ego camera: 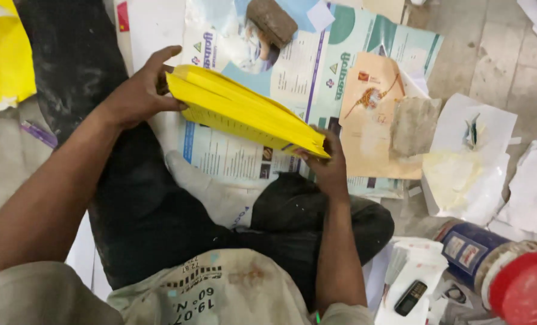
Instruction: Organizing and stacking yellow printed papers on the floor.
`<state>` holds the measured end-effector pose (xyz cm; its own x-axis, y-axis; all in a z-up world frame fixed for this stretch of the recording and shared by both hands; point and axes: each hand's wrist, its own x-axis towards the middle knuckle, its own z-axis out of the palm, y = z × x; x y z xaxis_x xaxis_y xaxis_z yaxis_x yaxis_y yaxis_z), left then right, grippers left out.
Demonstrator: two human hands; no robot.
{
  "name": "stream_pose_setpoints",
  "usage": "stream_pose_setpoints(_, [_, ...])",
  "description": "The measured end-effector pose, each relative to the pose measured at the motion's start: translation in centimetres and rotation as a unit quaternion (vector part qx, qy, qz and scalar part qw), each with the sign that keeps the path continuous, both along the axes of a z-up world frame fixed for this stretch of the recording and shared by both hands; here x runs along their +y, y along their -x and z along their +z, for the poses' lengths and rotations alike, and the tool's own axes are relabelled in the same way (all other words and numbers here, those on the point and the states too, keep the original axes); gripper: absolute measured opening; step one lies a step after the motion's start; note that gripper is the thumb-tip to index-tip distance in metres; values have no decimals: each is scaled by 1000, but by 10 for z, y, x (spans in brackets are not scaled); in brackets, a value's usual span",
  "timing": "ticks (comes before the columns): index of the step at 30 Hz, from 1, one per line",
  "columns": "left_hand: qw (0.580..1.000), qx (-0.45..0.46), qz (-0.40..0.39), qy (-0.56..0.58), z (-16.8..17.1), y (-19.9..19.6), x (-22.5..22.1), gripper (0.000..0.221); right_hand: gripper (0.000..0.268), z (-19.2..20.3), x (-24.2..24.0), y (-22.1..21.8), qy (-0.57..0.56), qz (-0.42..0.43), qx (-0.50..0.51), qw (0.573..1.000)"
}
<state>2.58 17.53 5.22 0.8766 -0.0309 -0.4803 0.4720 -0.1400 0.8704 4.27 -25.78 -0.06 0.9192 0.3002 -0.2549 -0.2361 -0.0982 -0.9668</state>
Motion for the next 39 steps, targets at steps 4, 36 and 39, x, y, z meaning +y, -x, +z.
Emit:
stream_pose_setpoints(4, [998,-45,-4,47,-17,14,-20,103,80,7,20,-10,37,27,-73,996])
stream_pose_setpoints(36, [612,-352,-405,-581,3,7,-128,60,33,32,-221,331,723,-242,-19,647])
stream_pose_setpoints(39, [565,-413,-390,-598,41,4,-142,54,23,8,-239,343,710,-242,-15,661])
